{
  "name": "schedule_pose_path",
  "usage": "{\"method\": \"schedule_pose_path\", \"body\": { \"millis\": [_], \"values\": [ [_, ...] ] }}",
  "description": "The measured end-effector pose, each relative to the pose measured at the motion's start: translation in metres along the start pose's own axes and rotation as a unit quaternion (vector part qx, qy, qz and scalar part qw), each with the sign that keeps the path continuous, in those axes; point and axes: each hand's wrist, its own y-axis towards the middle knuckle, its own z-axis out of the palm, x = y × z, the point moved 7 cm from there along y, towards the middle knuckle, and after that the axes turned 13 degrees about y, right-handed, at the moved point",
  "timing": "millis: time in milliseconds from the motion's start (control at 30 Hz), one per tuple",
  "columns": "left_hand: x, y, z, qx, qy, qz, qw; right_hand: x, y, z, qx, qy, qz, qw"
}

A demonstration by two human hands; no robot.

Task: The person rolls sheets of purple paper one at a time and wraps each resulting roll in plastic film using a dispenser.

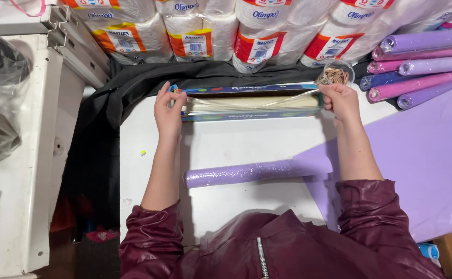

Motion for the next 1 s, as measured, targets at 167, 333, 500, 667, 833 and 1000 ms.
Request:
{"method": "schedule_pose_path", "body": {
  "millis": [167, 333, 500, 667, 833, 1000],
  "values": [
    [-0.031, 0.012, -0.006, -0.014, -0.09, 0.049, 0.995, 0.03, 0.004, 0.013, -0.014, 0.171, 0.007, 0.985],
    [-0.058, 0.02, -0.019, -0.032, -0.12, 0.061, 0.99, 0.061, 0.011, 0.018, -0.01, 0.227, -0.001, 0.974],
    [-0.084, 0.002, -0.028, -0.024, -0.198, 0.056, 0.978, 0.083, 0.0, 0.013, 0.001, 0.265, -0.035, 0.964],
    [-0.112, -0.033, -0.04, -0.003, -0.154, 0.142, 0.978, 0.085, -0.024, -0.006, 0.023, 0.266, -0.103, 0.958],
    [-0.095, -0.111, -0.048, -0.055, -0.03, 0.16, 0.985, 0.049, -0.072, -0.044, -0.006, 0.241, -0.155, 0.958],
    [-0.013, -0.173, -0.033, -0.15, 0.092, 0.121, 0.977, -0.021, -0.141, -0.077, -0.118, 0.112, -0.223, 0.961]
  ]
}}
